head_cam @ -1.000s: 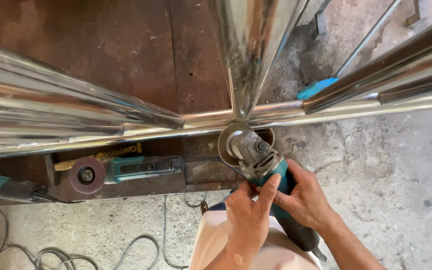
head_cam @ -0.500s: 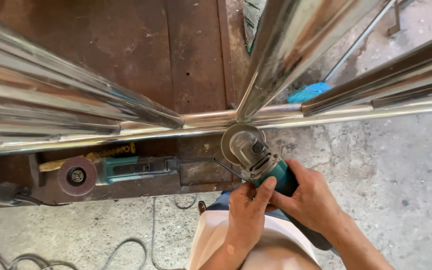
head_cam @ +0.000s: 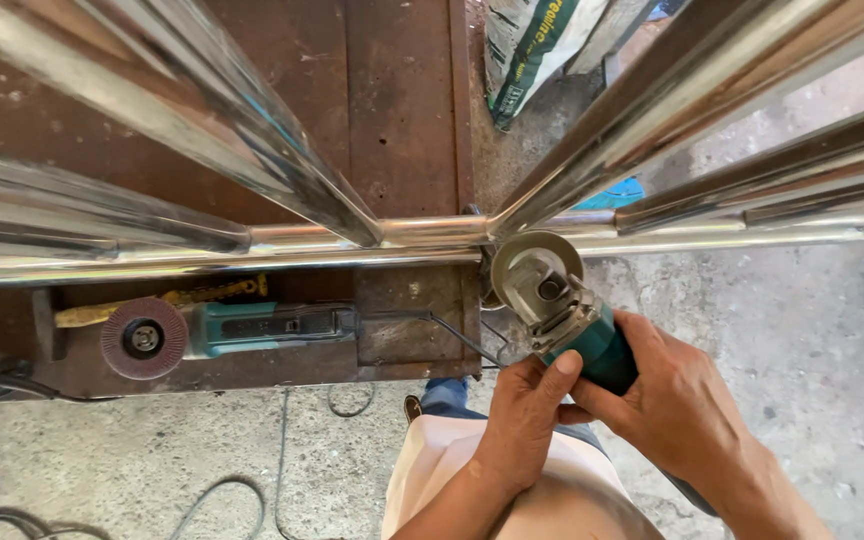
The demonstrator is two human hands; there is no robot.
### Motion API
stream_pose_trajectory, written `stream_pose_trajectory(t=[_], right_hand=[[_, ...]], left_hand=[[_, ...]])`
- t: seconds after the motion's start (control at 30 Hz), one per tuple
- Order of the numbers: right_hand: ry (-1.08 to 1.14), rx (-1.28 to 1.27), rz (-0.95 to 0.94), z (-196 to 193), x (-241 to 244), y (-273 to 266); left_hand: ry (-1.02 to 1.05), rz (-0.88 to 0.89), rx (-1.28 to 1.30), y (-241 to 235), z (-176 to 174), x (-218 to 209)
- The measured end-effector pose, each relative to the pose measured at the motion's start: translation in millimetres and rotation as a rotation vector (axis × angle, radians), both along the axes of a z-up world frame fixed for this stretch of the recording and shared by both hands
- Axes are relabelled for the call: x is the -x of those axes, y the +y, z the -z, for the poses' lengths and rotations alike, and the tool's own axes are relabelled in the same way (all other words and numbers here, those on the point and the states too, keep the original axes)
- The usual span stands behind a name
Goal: Grinding joints on a metal railing using an angle grinder.
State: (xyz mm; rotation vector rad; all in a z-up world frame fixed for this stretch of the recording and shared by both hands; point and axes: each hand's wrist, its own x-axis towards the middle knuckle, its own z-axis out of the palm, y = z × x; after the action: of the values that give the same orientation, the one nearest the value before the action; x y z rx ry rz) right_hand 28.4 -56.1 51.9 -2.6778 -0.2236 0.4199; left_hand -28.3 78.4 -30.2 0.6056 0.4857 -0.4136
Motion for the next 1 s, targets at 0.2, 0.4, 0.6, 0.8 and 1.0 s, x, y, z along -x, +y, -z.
stream_pose_trajectory(t=[0.2, 0.4, 0.6, 0.8, 1.0], right_hand=[[0.049, -0.034, -0.018, 5, -7, 7], [0.055, -0.026, -0.012, 3, -5, 7], [0.035, -0.011, -0.023, 12, 0, 2], [0.037, -0.015, -0.041, 13, -1, 9], [0.090, -0.039, -0.037, 15, -5, 14]], left_hand=[[0.083, -0.008, -0.036, 5, -5, -1], [0.048, -0.016, -0.053, 4, -2, 2], [0.070, -0.013, -0.048, 3, 5, 5], [0.093, -0.068, -0.013, 4, 4, 6], [0.133, -0.056, -0.044, 10, -2, 2]])
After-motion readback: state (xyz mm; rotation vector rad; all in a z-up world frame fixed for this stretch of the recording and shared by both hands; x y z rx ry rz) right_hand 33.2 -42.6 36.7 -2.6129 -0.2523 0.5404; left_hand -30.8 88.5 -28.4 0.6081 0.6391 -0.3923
